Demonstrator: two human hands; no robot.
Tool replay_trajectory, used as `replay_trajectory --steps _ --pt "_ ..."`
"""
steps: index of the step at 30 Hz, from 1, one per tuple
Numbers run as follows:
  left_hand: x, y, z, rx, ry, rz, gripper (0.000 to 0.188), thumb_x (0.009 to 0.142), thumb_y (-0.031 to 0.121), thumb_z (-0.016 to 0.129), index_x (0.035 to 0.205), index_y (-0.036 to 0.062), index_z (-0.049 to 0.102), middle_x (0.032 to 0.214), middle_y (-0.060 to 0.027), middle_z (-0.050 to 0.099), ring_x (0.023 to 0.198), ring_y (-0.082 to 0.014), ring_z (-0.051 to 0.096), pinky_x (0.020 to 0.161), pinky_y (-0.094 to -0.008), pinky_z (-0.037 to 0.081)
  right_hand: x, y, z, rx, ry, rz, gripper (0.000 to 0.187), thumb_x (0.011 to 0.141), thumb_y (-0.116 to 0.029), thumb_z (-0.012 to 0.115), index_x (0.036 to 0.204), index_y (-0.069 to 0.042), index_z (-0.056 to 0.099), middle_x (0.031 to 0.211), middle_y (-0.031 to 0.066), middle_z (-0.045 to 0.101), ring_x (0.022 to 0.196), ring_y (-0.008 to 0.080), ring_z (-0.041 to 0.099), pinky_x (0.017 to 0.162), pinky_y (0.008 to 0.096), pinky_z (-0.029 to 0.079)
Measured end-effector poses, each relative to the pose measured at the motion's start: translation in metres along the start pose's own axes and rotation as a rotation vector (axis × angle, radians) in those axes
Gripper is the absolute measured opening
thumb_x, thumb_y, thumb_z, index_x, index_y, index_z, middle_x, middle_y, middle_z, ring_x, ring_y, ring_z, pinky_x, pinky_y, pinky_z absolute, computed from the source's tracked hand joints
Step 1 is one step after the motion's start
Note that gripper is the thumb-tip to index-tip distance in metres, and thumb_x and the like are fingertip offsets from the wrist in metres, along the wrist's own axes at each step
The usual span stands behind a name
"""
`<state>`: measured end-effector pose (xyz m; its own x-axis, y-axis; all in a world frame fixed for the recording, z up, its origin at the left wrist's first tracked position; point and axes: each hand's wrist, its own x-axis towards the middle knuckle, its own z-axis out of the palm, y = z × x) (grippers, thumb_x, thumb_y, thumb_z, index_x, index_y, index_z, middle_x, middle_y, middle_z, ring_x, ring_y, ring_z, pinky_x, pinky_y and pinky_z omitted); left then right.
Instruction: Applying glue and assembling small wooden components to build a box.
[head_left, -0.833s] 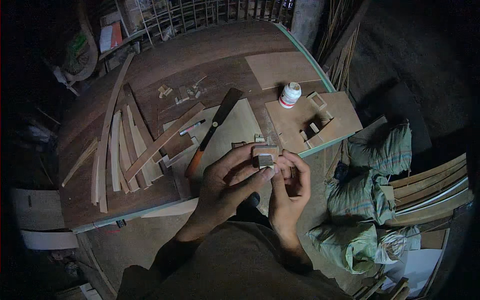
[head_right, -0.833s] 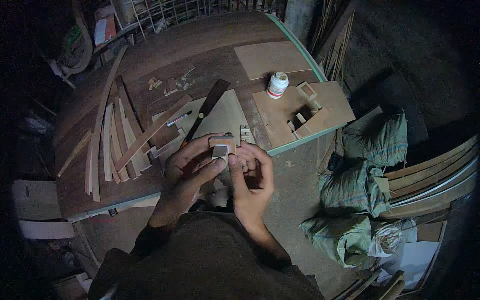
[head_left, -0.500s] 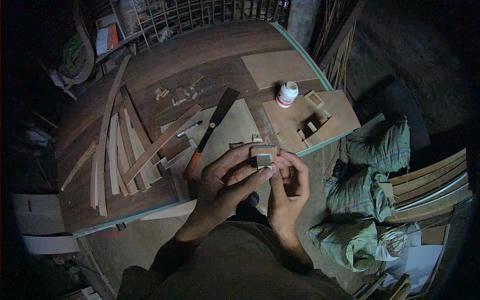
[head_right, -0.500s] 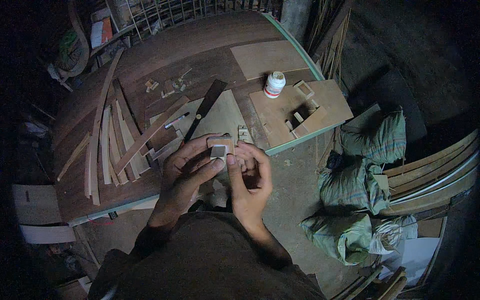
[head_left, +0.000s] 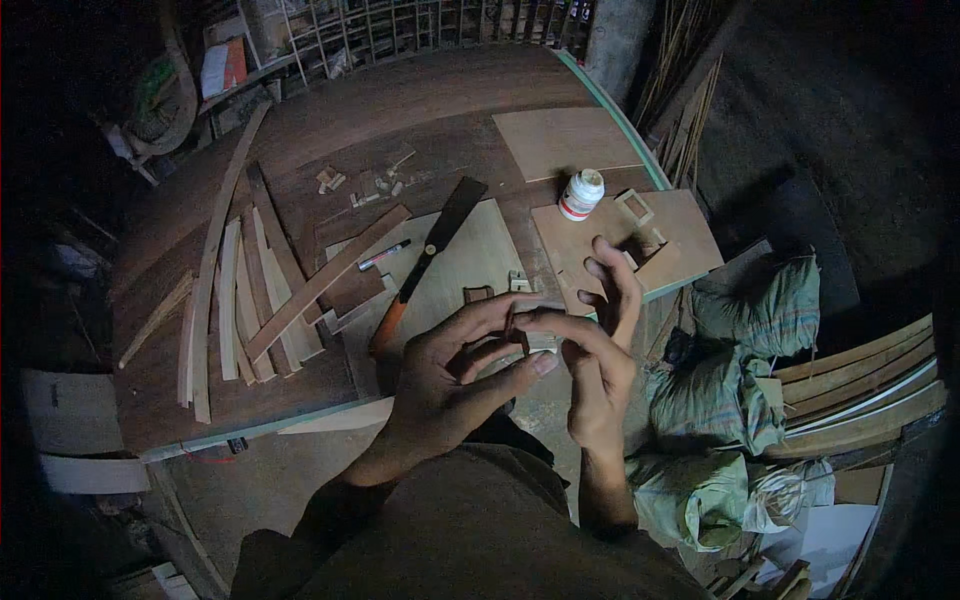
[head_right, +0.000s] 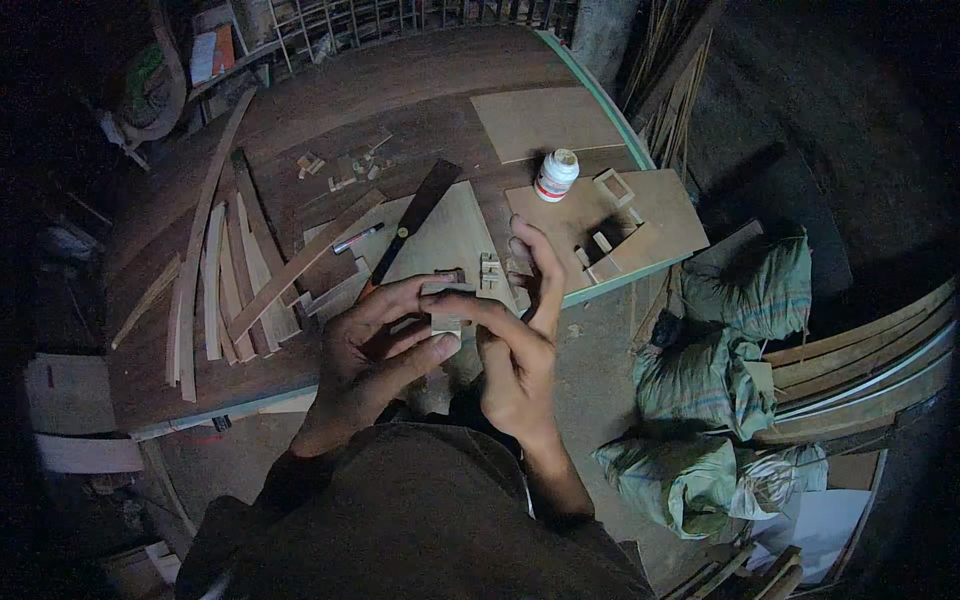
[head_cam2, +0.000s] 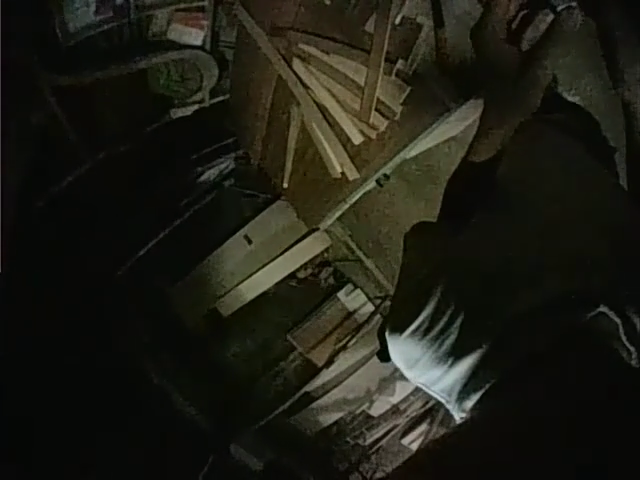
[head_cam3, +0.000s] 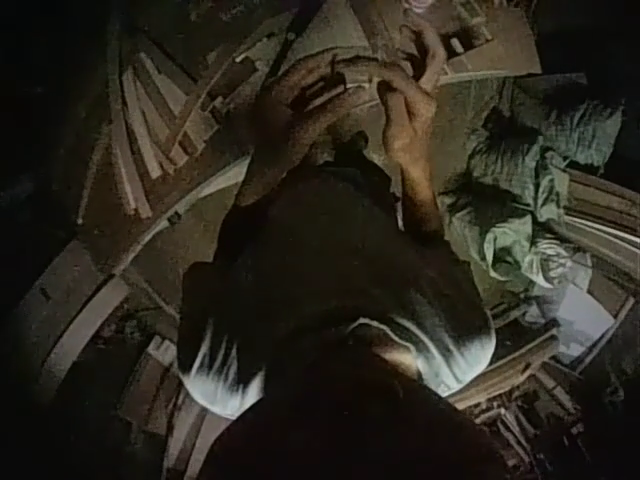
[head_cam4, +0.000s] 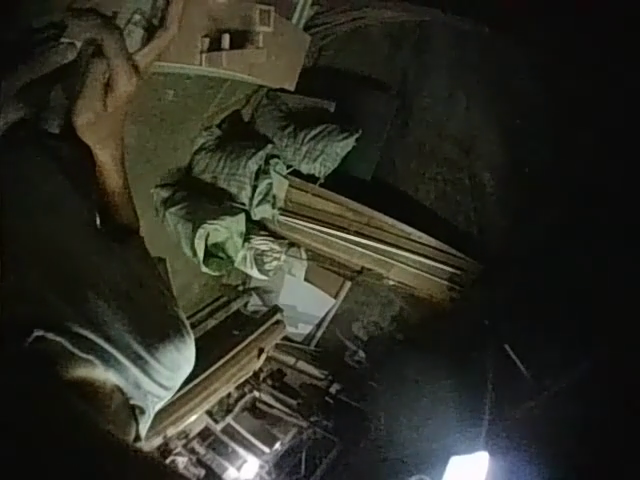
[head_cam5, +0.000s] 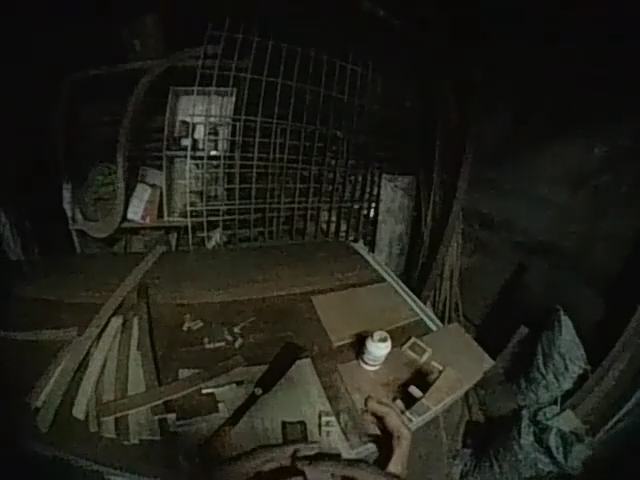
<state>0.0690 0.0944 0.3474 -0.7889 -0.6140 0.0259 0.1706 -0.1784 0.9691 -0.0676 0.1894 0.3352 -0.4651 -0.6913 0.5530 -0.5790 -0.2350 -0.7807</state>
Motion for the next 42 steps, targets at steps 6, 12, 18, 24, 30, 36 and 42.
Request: replay_trajectory --steps 6,12,18,24,30,36,42 --pt "-0.003 -0.006 -0.004 -0.036 0.01 0.055 0.054 0.087 0.012 0.073 0.131 -0.0058 0.048 0.123 -0.0204 0.058 0.116 -0.0215 0.058 0.1 -0.0357 0.049 -0.004 0.004 -0.004 -0.129 0.006 -0.018 0.034 0.079 -0.007 0.049 0.097 -0.012 0.078 0.147 0.0233 0.033 0.138 0.036 0.032 0.113 0.0454 0.024" --pt "-0.002 0.0 -0.009 0.035 0.013 0.028 0.055 0.087 0.012 0.072 0.132 -0.0063 0.047 0.124 -0.0206 0.058 0.116 -0.0227 0.058 0.103 -0.0369 0.048 -0.002 0.009 -0.015 -0.035 0.154 0.04 0.031 0.083 -0.013 0.048 0.093 -0.01 0.077 0.147 0.0218 0.033 0.135 0.0349 0.035 0.112 0.0453 0.024" --pt "-0.004 0.0 0.0 -0.044 0.002 0.028 0.053 0.087 0.012 0.072 0.131 -0.0047 0.049 0.124 -0.0183 0.059 0.116 -0.0207 0.058 0.101 -0.0357 0.048 -0.008 0.002 -0.004 -0.072 0.008 0.023 0.033 0.083 -0.017 0.048 0.096 -0.009 0.078 0.148 0.0221 0.032 0.137 0.034 0.033 0.114 0.0451 0.023" --pt "0.004 -0.007 -0.003 0.015 -0.028 0.051 0.052 0.087 0.013 0.072 0.132 -0.0031 0.05 0.123 -0.0168 0.06 0.113 -0.0199 0.059 0.097 -0.0326 0.05 -0.008 0.018 -0.006 0.115 0.097 0.008 0.037 0.089 -0.022 0.045 0.095 -0.006 0.077 0.145 0.0221 0.037 0.135 0.0332 0.035 0.112 0.0451 0.023" --pt "0.005 -0.012 -0.002 -0.043 -0.035 0.038 0.057 0.088 0.013 0.071 0.137 -0.0019 0.046 0.128 -0.0159 0.055 0.118 -0.0192 0.054 0.101 -0.0323 0.046 -0.012 0.01 -0.001 0.259 0.207 0.196 0.022 0.097 -0.013 0.054 0.11 0.002 0.062 0.131 0.0211 0.052 0.121 0.0242 0.052 0.102 0.0375 0.04" --pt "0.005 -0.015 -0.002 0.077 -0.045 0.133 0.059 0.088 0.012 0.069 0.14 -0.0005 0.042 0.131 -0.014 0.05 0.122 -0.0179 0.049 0.104 -0.0322 0.041 -0.009 0.005 0.01 0.499 0.118 0.339 0.028 0.092 0.006 0.06 0.118 0.006 0.053 0.113 0.0161 0.064 0.109 0.0196 0.061 0.096 0.0309 0.047" --pt "-0.004 -0.017 -0.004 0.061 0.032 0.113 0.054 0.088 0.015 0.071 0.134 -0.0007 0.046 0.127 -0.0126 0.054 0.121 -0.0176 0.052 0.104 -0.032 0.042 -0.019 0.005 0.021 0.547 0.141 0.372 0.029 0.091 0.003 0.063 0.118 0.006 0.053 0.11 0.0131 0.064 0.105 0.0179 0.062 0.094 0.0288 0.047"
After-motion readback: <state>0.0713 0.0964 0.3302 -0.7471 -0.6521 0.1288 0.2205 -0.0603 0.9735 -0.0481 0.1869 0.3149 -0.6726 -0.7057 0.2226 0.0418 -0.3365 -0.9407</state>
